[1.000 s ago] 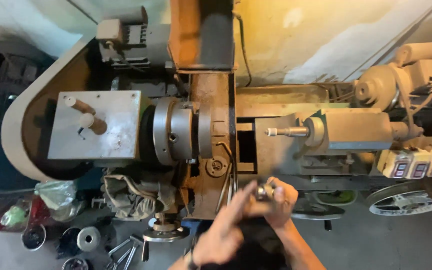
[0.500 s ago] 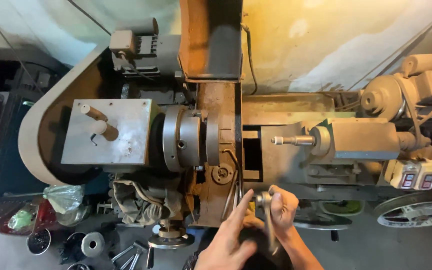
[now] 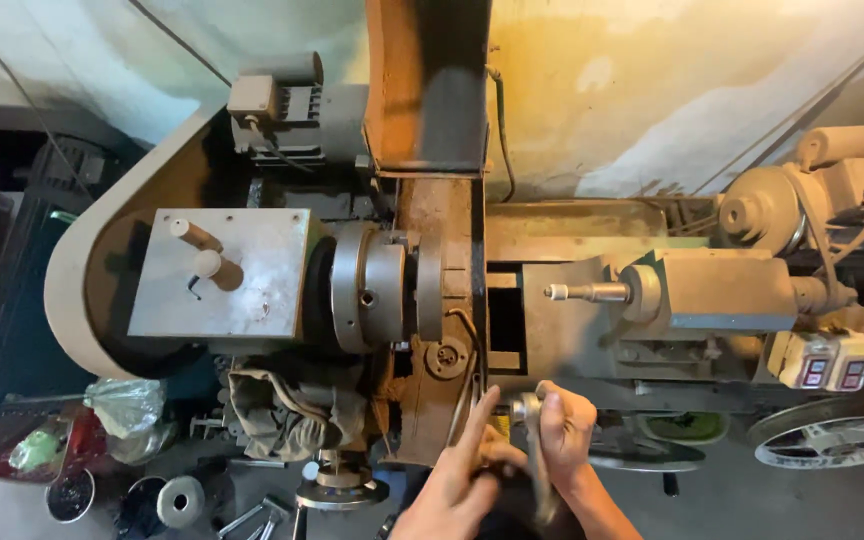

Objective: The person operates a metal lathe in a workshop, using a wrench to tighten the chuck and a file to smooth a rotating metal part. They also wipe the part with a cloth and handle various metal components.

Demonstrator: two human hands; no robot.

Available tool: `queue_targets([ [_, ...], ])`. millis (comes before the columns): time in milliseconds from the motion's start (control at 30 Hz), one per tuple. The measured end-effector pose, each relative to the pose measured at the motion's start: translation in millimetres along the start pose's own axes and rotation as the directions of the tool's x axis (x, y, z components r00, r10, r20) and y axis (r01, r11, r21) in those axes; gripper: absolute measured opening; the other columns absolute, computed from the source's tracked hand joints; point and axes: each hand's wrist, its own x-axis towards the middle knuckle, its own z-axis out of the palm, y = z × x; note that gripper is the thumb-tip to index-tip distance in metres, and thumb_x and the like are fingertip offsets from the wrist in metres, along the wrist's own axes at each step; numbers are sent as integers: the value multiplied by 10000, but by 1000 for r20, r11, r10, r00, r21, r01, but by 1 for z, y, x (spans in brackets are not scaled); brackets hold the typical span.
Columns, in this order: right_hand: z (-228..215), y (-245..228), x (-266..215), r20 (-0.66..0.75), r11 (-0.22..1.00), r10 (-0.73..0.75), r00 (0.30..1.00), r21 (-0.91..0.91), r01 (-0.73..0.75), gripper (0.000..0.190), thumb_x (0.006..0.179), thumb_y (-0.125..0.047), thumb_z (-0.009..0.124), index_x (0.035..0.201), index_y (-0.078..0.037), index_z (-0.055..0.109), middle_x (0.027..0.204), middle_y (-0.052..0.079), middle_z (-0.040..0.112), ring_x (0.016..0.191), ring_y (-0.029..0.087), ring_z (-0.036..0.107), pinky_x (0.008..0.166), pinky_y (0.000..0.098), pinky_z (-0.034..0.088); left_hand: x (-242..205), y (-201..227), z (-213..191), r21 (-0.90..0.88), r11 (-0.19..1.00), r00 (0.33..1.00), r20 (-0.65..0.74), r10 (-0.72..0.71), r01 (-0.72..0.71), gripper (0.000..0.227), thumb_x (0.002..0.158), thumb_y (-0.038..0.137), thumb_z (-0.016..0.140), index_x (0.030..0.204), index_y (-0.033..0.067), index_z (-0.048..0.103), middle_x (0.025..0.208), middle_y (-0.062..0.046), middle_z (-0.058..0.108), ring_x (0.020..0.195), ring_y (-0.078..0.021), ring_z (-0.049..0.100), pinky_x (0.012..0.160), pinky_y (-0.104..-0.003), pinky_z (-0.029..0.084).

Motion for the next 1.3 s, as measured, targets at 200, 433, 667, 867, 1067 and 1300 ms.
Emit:
queue_targets([
  [200,2,-11,6,47,998,-67,997,18,67,371,1016,-216,453,717,2,480,614,117,409,534,255,475,527,387,346,3,39,-10,110,874,850,-203,486,-474,833,870,-80,502,1606,-29,114,1411,-264,607,1279,-382,547,1142,-434,315],
  [433,0,-11,6,68,1000,2,998,-18,-1,365,1008,-186,442,689,-8,447,594,108,388,504,243,437,520,390,346,2,23,-11,-112,993,999,23,37,-35,841,920,37,462,1668,-7,82,1270,-258,634,1217,-383,621,1100,-405,449],
  [667,2,-39,12,175,986,-167,970,44,162,356,976,-200,468,672,-24,406,597,128,365,498,293,433,503,396,329,5,1,4,-60,951,942,-172,288,-302,743,987,29,461,1645,-67,128,1546,-293,523,1448,-344,509,1216,-399,335],
  [867,8,-19,6,122,991,39,992,-134,-23,383,970,-192,512,641,-26,408,596,131,363,491,306,414,509,412,317,-15,33,-12,-475,795,899,19,437,-377,802,869,8,334,1622,-34,59,1477,-293,497,1426,-346,434,1205,-392,280],
  [1067,12,-21,3,76,999,44,996,-22,-42,423,1044,-215,468,674,-20,403,606,107,357,494,259,397,509,392,319,-29,-15,11,-131,959,952,211,-221,252,878,925,166,424,1727,82,76,1222,-292,626,1044,-376,598,985,-429,484],
  [1300,10,-24,5,109,995,-94,990,26,92,417,1041,-222,459,686,-17,380,615,98,343,516,235,387,523,388,298,-18,22,-16,-161,987,997,75,1,11,827,893,140,382,1642,14,55,1117,-159,664,999,-272,596,983,-351,480],
])
